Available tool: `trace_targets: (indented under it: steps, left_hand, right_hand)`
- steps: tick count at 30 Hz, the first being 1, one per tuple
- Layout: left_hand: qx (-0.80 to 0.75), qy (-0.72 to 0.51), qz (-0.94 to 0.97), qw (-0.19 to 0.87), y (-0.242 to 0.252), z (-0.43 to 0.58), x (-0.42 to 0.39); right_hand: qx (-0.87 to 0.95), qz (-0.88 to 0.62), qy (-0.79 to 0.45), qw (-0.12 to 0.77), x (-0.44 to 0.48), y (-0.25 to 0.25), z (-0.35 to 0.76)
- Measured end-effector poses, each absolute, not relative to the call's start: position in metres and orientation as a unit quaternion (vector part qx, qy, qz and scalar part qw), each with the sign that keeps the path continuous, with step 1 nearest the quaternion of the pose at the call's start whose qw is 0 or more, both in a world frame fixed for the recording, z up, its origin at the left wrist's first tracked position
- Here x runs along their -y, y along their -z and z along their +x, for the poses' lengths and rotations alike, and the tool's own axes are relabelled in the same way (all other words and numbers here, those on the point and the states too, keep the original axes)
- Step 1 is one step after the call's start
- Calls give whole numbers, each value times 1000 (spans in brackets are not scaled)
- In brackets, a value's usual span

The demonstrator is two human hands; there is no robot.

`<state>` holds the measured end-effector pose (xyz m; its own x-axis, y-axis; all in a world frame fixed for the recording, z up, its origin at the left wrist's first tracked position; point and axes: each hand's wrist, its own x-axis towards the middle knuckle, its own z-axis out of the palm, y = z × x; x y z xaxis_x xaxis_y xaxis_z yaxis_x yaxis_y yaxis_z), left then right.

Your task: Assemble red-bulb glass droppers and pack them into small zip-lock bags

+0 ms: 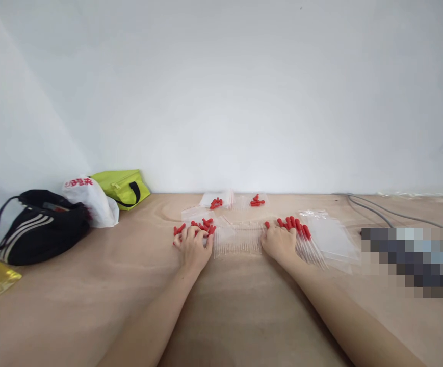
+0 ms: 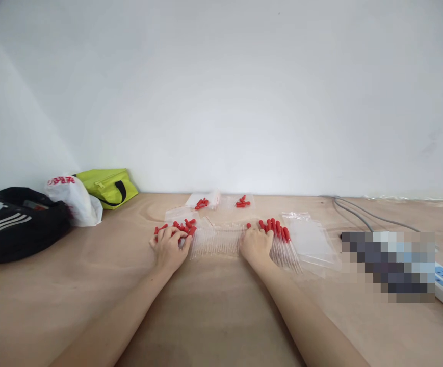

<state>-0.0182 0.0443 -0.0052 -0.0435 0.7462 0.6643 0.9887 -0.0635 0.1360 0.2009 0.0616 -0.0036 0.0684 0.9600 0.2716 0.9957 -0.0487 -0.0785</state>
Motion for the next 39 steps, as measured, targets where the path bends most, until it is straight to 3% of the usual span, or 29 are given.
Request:
trace_targets:
  steps: [6,10,15,20,31,39]
  left_hand:
    - [522,368,-752,162,3,-13,-21]
    - [446,304,-840,51,1,-9,-6]
    - [435,271,-858,6,1,-4,-7]
    - [421,298,-857,-22,7,1,-13]
    - [432,292,-853,-5,6,0,-10]
    - [367,330,-865,-95,8,0,-11]
  right_hand:
    - [685,-704,104,153,-52,7,201]
    - [735,-601,126,288,-36,18,207]
    - [812,-444,20,378,-10,30,210]
    - [847,-385,-52,362,7,26,207]
    - [840,-406,-111,341,3,22,207]
    - [852,-406,-119,309,3,13,206]
